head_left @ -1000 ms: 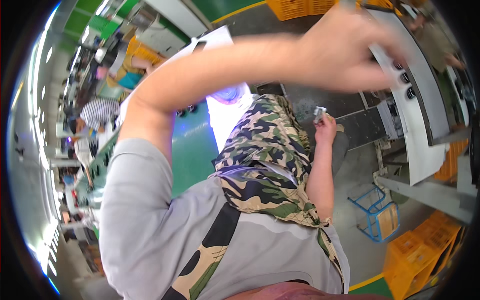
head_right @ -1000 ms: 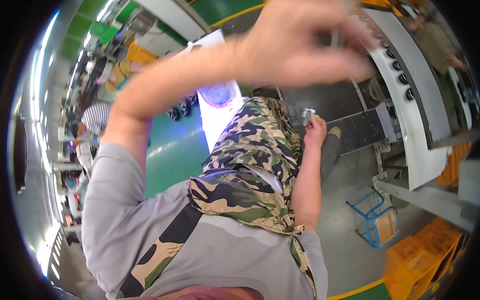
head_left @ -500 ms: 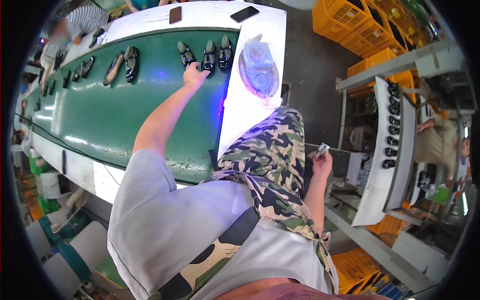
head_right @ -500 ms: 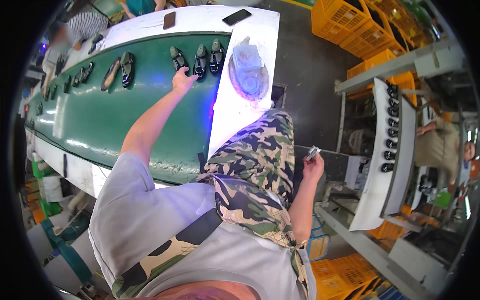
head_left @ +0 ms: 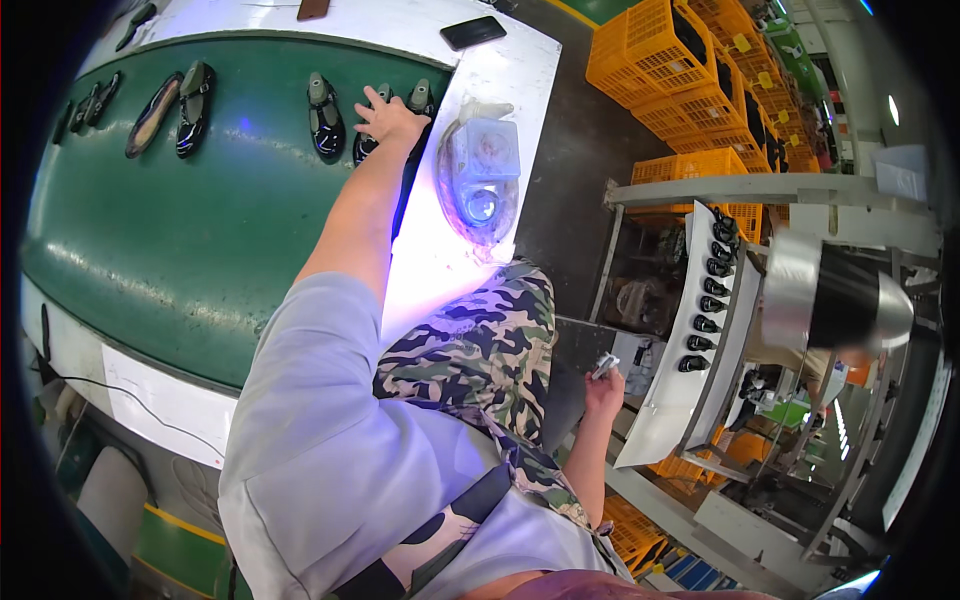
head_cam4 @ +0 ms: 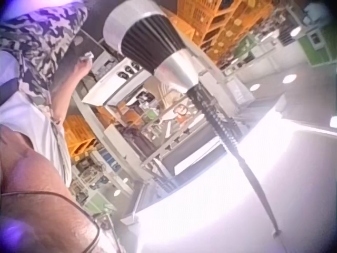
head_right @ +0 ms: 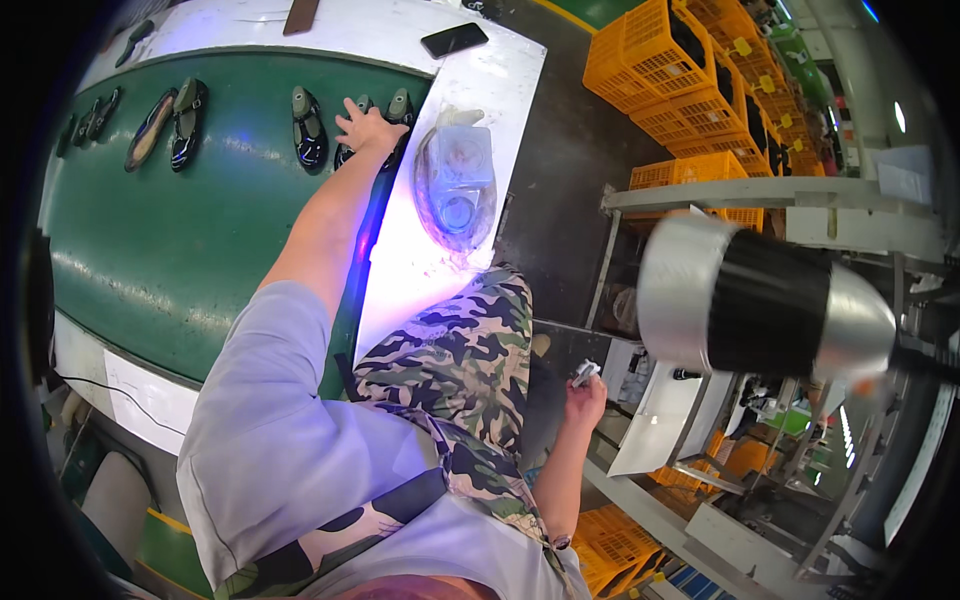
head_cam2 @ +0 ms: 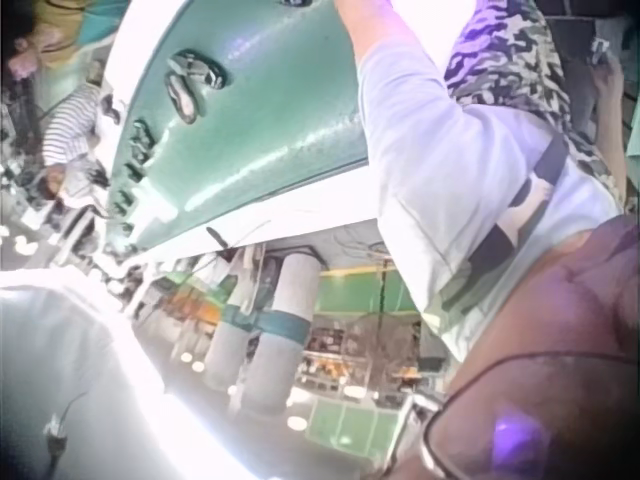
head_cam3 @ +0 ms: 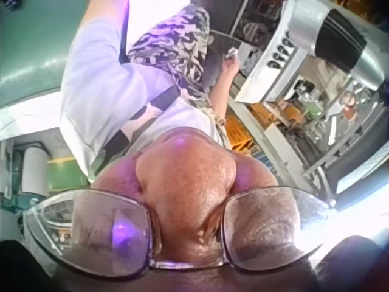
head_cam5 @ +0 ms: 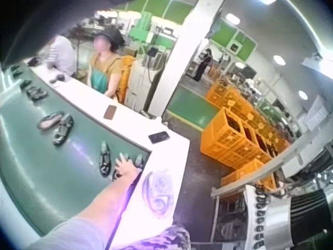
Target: Applying adhesive and cleaning shoes on a factory production line.
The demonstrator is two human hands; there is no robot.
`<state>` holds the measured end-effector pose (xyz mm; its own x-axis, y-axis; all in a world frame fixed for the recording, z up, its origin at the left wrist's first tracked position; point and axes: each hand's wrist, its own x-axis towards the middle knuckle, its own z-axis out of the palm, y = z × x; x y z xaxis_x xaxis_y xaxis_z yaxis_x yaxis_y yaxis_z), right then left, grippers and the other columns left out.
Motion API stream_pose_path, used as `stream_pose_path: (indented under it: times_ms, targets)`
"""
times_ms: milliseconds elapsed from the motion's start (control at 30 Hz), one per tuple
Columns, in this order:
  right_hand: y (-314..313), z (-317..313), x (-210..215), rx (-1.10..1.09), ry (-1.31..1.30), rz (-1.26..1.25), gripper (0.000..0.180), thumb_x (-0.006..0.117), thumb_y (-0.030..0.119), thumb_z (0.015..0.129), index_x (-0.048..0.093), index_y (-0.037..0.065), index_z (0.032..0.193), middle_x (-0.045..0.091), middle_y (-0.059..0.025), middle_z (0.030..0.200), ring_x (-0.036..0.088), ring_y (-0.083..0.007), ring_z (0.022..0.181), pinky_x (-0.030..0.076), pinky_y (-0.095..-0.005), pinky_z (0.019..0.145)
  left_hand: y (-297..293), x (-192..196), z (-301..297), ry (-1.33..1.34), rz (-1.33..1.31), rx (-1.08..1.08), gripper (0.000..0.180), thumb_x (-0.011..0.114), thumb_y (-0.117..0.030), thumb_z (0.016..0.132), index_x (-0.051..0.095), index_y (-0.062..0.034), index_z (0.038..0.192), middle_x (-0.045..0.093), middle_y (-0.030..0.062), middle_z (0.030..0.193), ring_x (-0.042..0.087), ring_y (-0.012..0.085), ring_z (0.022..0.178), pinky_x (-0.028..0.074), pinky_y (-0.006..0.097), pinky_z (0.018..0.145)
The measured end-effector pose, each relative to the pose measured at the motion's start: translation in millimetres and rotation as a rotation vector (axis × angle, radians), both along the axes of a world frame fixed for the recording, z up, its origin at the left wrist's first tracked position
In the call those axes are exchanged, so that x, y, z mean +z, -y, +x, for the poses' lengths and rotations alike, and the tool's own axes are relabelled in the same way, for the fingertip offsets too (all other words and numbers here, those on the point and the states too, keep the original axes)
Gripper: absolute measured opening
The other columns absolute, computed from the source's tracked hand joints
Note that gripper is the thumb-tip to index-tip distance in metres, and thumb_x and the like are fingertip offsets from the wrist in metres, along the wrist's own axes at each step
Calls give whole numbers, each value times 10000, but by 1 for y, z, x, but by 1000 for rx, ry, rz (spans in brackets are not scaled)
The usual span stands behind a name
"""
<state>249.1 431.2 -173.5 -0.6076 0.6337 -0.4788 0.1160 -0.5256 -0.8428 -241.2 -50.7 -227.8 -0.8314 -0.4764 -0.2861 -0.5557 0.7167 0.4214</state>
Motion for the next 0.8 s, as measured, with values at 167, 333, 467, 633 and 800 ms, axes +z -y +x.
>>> stream_pose_path:
  times_ms: [167, 333, 467, 633, 800]
  targets:
    - [14, -18, 5, -52, 27, -12, 133, 667, 179, 911, 573, 140, 997, 665, -67, 1048, 631, -265, 911, 504, -481, 773, 13, 0, -5, -15, -81, -198, 572, 796, -441, 721, 705, -142, 1199, 225, 92, 1583, 264, 402, 1418, 301, 622, 1114]
    - [22, -43, 10, 77, 15, 53, 129, 662, 209, 925, 596, 135, 1007, 672, -50, 995, 632, -229, 903, 506, -461, 786, 59, -5, -11, 66, -132, -323, 610, 837, -366, 705, 679, -88, 1225, 382, 61, 1478, 415, 306, 1337, 447, 493, 1042]
    - [14, -37, 22, -1, 10, 97, 112, 650, 206, 935, 575, 128, 965, 671, -49, 989, 634, -232, 883, 503, -468, 791, 125, -4, -5, 98, -212, -347, 656, 866, -356, 687, 660, -101, 1255, 402, 60, 1468, 432, 285, 1334, 452, 492, 1051]
    - [-15, -6, 4, -31, -3, 22, 174, 677, 233, 907, 625, 138, 1043, 683, -58, 1048, 634, -251, 925, 479, -476, 823, 245, -26, 29, -2, -233, -695, 539, 878, -269, 608, 732, -62, 1083, 397, 67, 1485, 420, 296, 1360, 447, 502, 1063]
    - [-30, -29, -7, 26, 28, 15, 221, 689, 220, 888, 582, 128, 1059, 662, -61, 1053, 632, -253, 915, 503, -488, 791, 275, 20, 113, 18, -283, -1501, 297, 779, -197, 695, 733, -44, 945, 451, 120, 1430, 388, 322, 1365, 272, 540, 1179]
